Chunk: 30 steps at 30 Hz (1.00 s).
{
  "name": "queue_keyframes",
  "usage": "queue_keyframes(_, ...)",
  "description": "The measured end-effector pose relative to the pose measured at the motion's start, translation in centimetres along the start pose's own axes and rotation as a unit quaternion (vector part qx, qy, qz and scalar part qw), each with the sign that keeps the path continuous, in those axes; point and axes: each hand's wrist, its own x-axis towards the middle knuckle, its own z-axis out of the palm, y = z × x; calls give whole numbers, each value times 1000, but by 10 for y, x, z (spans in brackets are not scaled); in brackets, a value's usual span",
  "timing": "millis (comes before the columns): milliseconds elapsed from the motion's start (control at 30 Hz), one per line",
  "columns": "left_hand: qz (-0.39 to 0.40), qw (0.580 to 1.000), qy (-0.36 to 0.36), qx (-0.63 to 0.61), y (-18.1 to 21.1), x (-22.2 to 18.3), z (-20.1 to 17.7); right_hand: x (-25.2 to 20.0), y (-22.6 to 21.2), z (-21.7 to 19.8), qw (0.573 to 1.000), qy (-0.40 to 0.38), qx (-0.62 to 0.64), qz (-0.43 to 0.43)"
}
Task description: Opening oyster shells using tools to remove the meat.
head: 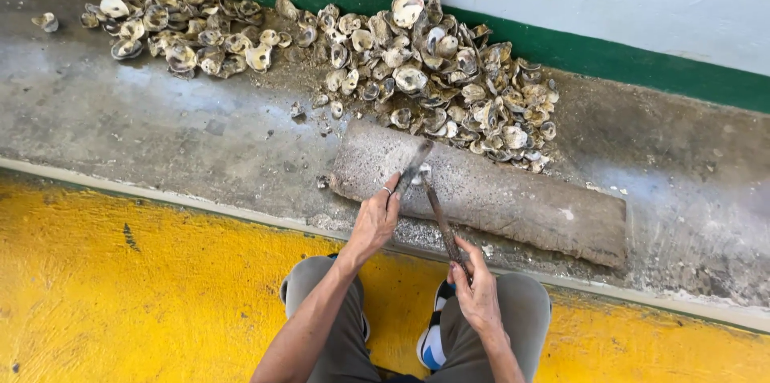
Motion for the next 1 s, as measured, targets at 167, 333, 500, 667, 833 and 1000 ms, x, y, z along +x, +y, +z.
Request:
queue_keyframes(167, 49, 997, -15, 57, -3, 2, 1, -2, -1, -8, 1000, -5, 8, 4)
queue_keyframes(333, 26, 996, -25, 80, -5, 8, -8, 14, 0, -22, 999, 1, 42, 3)
queue_keyframes(500, 41, 996, -27, 79, -9, 9, -10, 49, -34, -45, 960, 101, 3, -261)
queue_keyframes(667, 37, 996, -27, 76, -8, 9, -12, 74, -45, -31, 963, 129, -3, -238)
queue_keyframes(833, 67, 995, -6, 75, -29, 14, -3, 102, -23, -24, 955, 39, -245, -162)
queue_keyframes(1000, -20, 993, -59, 103, 11, 8, -18, 93, -57, -51, 951, 89, -122, -270)
